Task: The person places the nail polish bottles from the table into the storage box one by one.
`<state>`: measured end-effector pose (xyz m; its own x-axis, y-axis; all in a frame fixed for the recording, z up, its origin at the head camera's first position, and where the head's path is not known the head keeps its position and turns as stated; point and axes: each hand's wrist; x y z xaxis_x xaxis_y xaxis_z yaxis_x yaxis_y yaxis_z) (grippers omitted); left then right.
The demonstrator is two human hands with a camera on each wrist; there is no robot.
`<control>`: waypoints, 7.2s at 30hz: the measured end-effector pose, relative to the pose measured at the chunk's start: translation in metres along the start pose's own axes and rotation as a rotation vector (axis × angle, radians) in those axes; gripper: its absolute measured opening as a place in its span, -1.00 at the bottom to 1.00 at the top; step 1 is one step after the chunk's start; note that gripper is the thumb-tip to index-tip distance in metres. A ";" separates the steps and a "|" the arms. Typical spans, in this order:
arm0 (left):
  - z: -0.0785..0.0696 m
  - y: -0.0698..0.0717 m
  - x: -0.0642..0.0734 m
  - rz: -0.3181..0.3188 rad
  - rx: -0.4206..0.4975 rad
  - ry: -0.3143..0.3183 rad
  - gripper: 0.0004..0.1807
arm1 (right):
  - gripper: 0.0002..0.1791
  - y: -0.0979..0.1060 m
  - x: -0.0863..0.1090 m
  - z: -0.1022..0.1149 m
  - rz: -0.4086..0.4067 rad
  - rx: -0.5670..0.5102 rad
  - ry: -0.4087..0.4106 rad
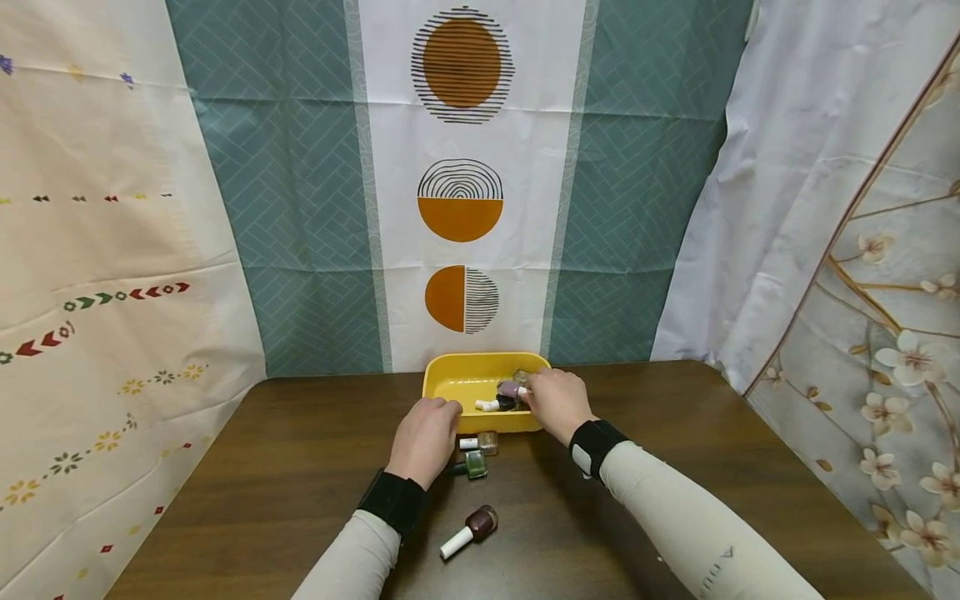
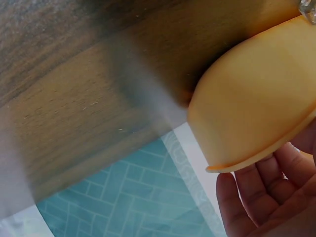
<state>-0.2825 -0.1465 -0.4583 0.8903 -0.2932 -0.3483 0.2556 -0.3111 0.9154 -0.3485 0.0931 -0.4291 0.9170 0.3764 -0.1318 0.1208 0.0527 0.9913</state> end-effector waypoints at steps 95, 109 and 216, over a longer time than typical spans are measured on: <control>-0.011 0.002 -0.001 0.078 -0.012 0.051 -0.88 | -0.94 -0.021 0.045 -0.001 -0.167 -0.332 0.074; -0.020 0.014 0.029 0.057 -0.049 -0.004 -0.61 | -0.94 -0.019 0.045 -0.002 -0.177 -0.342 0.082; -0.054 0.020 0.115 0.424 -0.161 -0.147 -0.77 | -0.93 -0.022 0.044 -0.005 -0.151 -0.345 0.086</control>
<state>-0.1546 -0.1383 -0.4689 0.8688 -0.4927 0.0486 -0.0536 0.0041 0.9986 -0.3125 0.1135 -0.4570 0.8618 0.4156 -0.2909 0.1043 0.4160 0.9034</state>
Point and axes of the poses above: each hand's wrist, its own x-axis away from the middle knuckle, its own y-axis out of the back of the hand, z = x × y, and after that the axes turned 12 degrees about z, right-handed
